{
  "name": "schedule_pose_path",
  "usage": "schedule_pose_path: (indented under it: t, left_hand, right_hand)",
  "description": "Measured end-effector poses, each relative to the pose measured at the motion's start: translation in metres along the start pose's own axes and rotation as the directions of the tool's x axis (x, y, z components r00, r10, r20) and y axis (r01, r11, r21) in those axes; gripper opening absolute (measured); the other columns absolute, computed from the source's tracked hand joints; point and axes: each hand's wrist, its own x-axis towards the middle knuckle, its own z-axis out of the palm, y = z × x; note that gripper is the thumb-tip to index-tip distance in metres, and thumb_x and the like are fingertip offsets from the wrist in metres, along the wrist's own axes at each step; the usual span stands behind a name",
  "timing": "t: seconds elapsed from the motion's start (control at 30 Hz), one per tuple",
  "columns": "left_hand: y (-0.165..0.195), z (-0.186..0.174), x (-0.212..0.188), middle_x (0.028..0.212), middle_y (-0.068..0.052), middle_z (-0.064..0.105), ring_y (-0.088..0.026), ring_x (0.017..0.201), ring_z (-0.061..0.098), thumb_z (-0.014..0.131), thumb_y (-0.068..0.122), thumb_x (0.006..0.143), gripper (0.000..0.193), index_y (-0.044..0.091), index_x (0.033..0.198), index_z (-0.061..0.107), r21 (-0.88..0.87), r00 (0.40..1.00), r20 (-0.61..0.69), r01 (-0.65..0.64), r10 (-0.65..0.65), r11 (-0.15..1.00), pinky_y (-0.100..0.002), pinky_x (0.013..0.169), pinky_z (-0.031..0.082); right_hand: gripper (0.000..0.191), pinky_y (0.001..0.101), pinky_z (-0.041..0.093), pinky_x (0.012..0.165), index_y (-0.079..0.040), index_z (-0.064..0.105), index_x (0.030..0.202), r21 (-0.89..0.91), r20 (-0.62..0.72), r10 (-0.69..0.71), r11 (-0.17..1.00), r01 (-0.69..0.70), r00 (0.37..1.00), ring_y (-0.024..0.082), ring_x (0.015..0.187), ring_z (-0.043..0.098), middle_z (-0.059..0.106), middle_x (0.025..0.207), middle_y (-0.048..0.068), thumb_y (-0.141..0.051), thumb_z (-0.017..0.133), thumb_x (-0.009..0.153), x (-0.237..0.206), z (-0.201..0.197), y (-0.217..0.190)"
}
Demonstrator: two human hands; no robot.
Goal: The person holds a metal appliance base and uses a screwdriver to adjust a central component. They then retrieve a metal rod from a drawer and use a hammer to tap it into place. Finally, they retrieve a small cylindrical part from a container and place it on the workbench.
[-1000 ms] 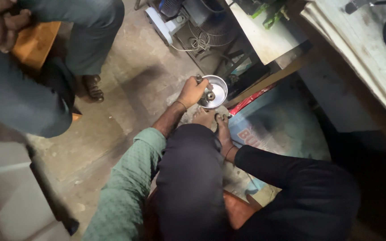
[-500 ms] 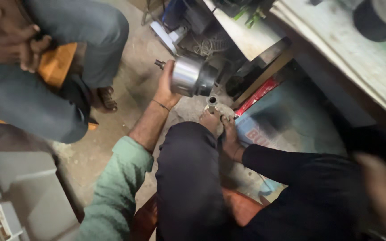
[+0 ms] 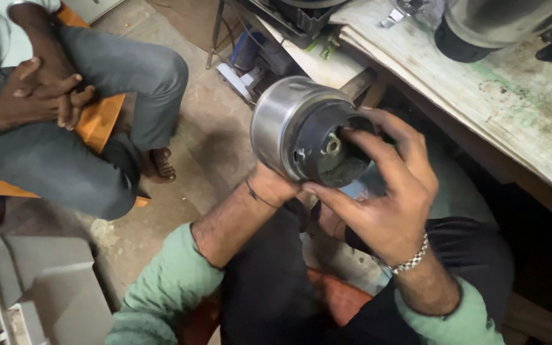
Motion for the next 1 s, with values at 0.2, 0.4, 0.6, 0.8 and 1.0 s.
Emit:
schedule_pose_path:
  t: [0.2, 0.4, 0.6, 0.8, 1.0]
  left_hand:
    - [-0.027, 0.004, -0.001, 0.147, -0.02, 0.058, -0.034, 0.136, 0.059, 0.043, 0.043, 0.114, 0.055, 0.002, 0.149, 0.052, 0.098, 0.998, 0.064, 0.005, -0.012, 0.995, -0.051, 0.119, 0.046]
    - [-0.029, -0.021, -0.004, 0.148, -0.018, 0.059, -0.031, 0.136, 0.059, 0.046, 0.038, 0.115, 0.051, 0.001, 0.151, 0.052, 0.144, 1.0, -0.025, -0.006, 0.01, 0.99, -0.05, 0.121, 0.046]
    - [-0.027, -0.025, -0.001, 0.143, -0.019, 0.061, -0.031, 0.132, 0.061, 0.046, 0.038, 0.115, 0.051, -0.001, 0.146, 0.053, 0.072, 0.999, 0.031, -0.016, 0.014, 0.997, -0.048, 0.117, 0.048]
    - [-0.025, -0.014, -0.001, 0.143, -0.016, 0.06, -0.027, 0.132, 0.061, 0.045, 0.038, 0.117, 0.048, 0.001, 0.147, 0.052, 0.209, 0.994, 0.004, -0.104, 0.106, 0.972, -0.046, 0.118, 0.05]
    - [-0.019, -0.011, -0.002, 0.148, -0.018, 0.06, -0.029, 0.136, 0.06, 0.04, 0.045, 0.117, 0.056, 0.001, 0.15, 0.051, 0.144, 0.998, 0.054, -0.039, 0.031, 0.989, -0.047, 0.118, 0.049]
  right_hand:
    - [0.066, 0.0346, 0.057, 0.098, -0.002, 0.074, 0.122, 0.046, 0.005, 0.069, 0.997, -0.069, 0.998, 0.025, 0.119, 0.065, 0.061, 0.137, 0.016, -0.032, 0.102, 0.07, -0.033, -0.002, 0.035]
    - [0.064, 0.0331, 0.058, 0.094, -0.004, 0.075, 0.119, 0.081, 0.016, 0.131, 0.988, -0.131, 0.991, 0.022, 0.114, 0.064, 0.061, 0.134, 0.014, -0.032, 0.102, 0.068, -0.031, 0.001, 0.042]
    - [0.061, 0.0352, 0.06, 0.1, -0.003, 0.073, 0.115, 0.107, 0.044, 0.184, 0.976, -0.188, 0.982, 0.024, 0.119, 0.065, 0.059, 0.132, 0.015, -0.029, 0.101, 0.067, -0.024, 0.001, 0.041]
    - [0.058, 0.0357, 0.06, 0.106, -0.001, 0.068, 0.115, 0.233, 0.125, 0.235, 0.938, -0.258, 0.964, 0.023, 0.126, 0.066, 0.056, 0.137, 0.014, -0.023, 0.1, 0.072, -0.028, -0.001, 0.05]
    - [0.074, 0.0384, 0.058, 0.111, 0.0, 0.06, 0.127, 0.282, 0.138, 0.204, 0.93, -0.235, 0.969, 0.024, 0.128, 0.063, 0.052, 0.139, 0.014, -0.027, 0.099, 0.07, -0.021, -0.002, 0.044]
